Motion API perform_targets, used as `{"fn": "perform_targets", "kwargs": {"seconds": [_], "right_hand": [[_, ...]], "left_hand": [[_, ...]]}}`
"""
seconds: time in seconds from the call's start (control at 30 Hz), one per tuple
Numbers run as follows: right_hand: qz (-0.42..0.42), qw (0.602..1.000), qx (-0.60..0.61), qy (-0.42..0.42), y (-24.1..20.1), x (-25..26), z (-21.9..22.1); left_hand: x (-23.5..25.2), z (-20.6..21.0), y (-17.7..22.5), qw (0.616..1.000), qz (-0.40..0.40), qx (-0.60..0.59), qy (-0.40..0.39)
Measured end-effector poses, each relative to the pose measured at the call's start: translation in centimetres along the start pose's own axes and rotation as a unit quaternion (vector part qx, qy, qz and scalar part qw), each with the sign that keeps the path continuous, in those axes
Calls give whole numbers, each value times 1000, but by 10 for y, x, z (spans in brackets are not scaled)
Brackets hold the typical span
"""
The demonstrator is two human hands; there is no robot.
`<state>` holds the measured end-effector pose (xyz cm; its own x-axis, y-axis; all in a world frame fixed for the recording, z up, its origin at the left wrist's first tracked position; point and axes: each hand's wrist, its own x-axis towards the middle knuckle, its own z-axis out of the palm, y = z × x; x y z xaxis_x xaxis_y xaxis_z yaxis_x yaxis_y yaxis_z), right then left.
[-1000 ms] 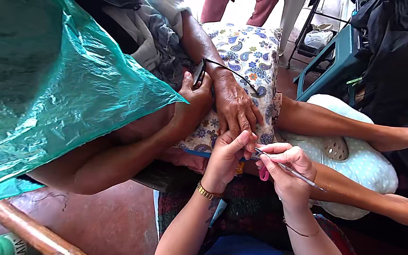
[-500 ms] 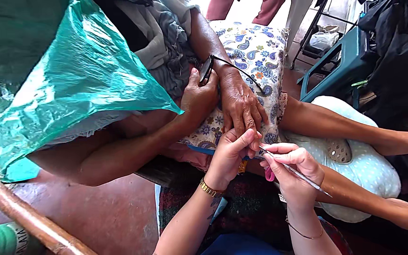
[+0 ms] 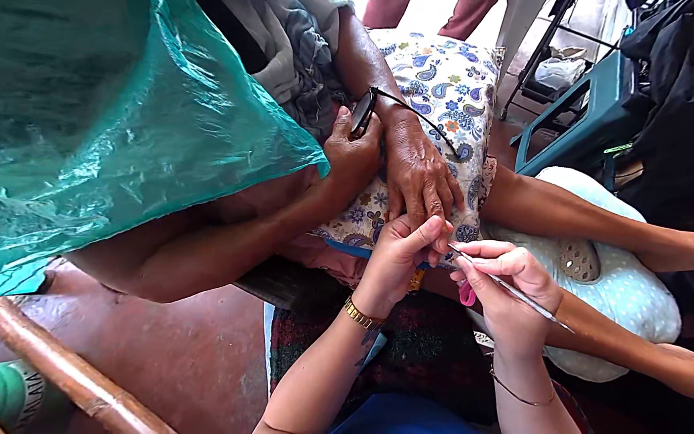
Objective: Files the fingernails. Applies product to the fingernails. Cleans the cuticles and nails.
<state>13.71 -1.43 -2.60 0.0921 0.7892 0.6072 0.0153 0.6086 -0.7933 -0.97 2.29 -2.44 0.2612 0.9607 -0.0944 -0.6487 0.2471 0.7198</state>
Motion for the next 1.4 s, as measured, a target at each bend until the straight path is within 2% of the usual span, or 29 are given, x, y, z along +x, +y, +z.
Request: {"fn": "perform_targets", "kwargs": {"seconds": [0.23,0.6,0.97,1.1,1.4], "right_hand": [[10,1000,-1,-1,-3,1,-1],[-22,998,-58,-10,-2,0,0],[-20,998,-48,-21,-3,1,-4],[-38,995,-89,-15,-2,0,0],[-46,994,-99,-14,1,-1,-1]], "left_hand": [[0,0,-1,1000,-1,3,3],[1,0,-1,1000,0,7,2],[1,0,-1,1000,-1,8,0],[1,-2,-1,1000,1,12,-3],[1,-1,-2,1000,6,14,1]]}}
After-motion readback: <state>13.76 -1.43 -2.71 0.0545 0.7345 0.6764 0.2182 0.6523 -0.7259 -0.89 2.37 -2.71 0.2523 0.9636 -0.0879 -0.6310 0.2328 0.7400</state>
